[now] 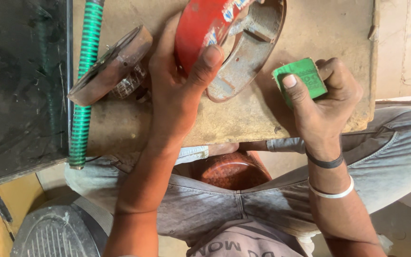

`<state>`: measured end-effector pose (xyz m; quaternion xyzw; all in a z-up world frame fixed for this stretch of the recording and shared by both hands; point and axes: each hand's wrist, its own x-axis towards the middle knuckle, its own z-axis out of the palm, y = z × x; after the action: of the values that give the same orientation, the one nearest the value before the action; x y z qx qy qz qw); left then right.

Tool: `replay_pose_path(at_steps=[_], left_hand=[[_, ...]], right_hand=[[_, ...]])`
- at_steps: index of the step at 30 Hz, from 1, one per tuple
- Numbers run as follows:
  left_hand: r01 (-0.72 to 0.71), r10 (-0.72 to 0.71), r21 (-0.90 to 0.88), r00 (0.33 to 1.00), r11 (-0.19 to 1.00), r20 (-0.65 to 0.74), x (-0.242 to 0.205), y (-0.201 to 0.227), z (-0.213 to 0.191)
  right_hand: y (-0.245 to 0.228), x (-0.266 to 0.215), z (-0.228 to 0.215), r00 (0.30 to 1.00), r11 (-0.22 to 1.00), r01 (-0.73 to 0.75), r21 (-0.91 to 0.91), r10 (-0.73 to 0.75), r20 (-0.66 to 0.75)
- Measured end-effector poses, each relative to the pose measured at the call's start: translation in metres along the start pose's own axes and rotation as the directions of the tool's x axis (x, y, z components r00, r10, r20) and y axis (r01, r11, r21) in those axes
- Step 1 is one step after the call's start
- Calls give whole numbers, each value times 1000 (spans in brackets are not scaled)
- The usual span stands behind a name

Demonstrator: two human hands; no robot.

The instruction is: The person smooths a red metal object using a green abrasive block and a metal file. They rotate the object to work on different sides and edges, removing surface material.

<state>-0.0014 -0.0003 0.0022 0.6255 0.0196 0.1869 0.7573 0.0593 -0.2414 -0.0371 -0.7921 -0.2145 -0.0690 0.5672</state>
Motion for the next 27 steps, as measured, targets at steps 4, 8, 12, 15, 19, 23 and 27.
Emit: replay_pose_path(at_steps=[4, 8, 12, 15, 19, 23, 27], left_hand=[[21, -21, 9, 999, 1000, 48, 0, 2, 2], [-37, 33, 32, 993, 999, 117, -2, 3, 7], [-40, 32, 52, 989, 998, 143, -3, 5, 8], [-32, 22, 79, 992, 996, 121, -2, 5, 6], [-14, 9, 55, 996, 998, 90, 1, 3, 4], [38, -39, 10, 997, 999, 62, 0, 4, 4], [-49, 47, 24, 994, 998, 101, 2, 6, 5]], right_hand=[[-9, 8, 9, 998, 994, 61, -93, -61, 4], [-23, 15, 14, 979, 964, 186, -191, -166, 113], [-44, 22, 17, 986, 977, 117, -176, -94, 136], [-62, 31, 22, 989, 985, 78, -151, -58, 133], [-82, 42, 29, 988, 985, 80, -155, -59, 140], [-87, 43, 29, 987, 982, 87, -170, -62, 148], [-75, 40, 27, 981, 971, 116, -210, -79, 178]])
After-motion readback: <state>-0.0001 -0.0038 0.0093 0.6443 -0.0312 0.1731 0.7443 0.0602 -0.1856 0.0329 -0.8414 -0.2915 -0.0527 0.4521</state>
